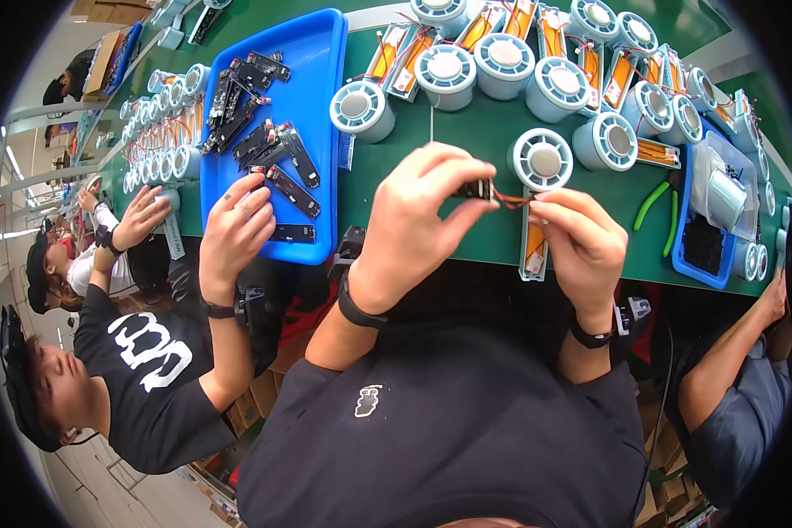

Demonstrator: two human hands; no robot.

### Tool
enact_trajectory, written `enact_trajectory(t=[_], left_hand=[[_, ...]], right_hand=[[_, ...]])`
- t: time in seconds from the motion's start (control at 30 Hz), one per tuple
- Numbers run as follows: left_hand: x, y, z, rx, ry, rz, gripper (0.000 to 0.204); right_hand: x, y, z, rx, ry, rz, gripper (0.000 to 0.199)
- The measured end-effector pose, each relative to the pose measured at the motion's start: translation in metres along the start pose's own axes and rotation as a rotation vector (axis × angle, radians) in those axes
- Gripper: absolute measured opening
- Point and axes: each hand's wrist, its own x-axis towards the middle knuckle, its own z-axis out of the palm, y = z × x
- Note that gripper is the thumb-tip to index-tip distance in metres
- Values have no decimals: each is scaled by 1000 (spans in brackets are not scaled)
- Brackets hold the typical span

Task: Assembling small circular electronic components with attached flex cables on a factory line.

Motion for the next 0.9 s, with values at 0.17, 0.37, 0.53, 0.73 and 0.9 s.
enact_trajectory(t=[0.17,0.37,0.53,0.73,0.9], left_hand=[[0,6,-2,-12,-162,137,35],[-3,16,10,-323,-205,-179,34],[-4,11,17,-504,-198,-287,33],[-6,6,21,-454,-197,-169,34],[-3,2,21,-465,-250,-160,31]], right_hand=[[-6,1,9,85,75,81,21],[1,-10,10,-227,75,-71,25],[5,-6,10,-259,74,-131,24],[5,0,4,-313,49,-233,18],[9,4,-3,-376,-12,-265,16]])
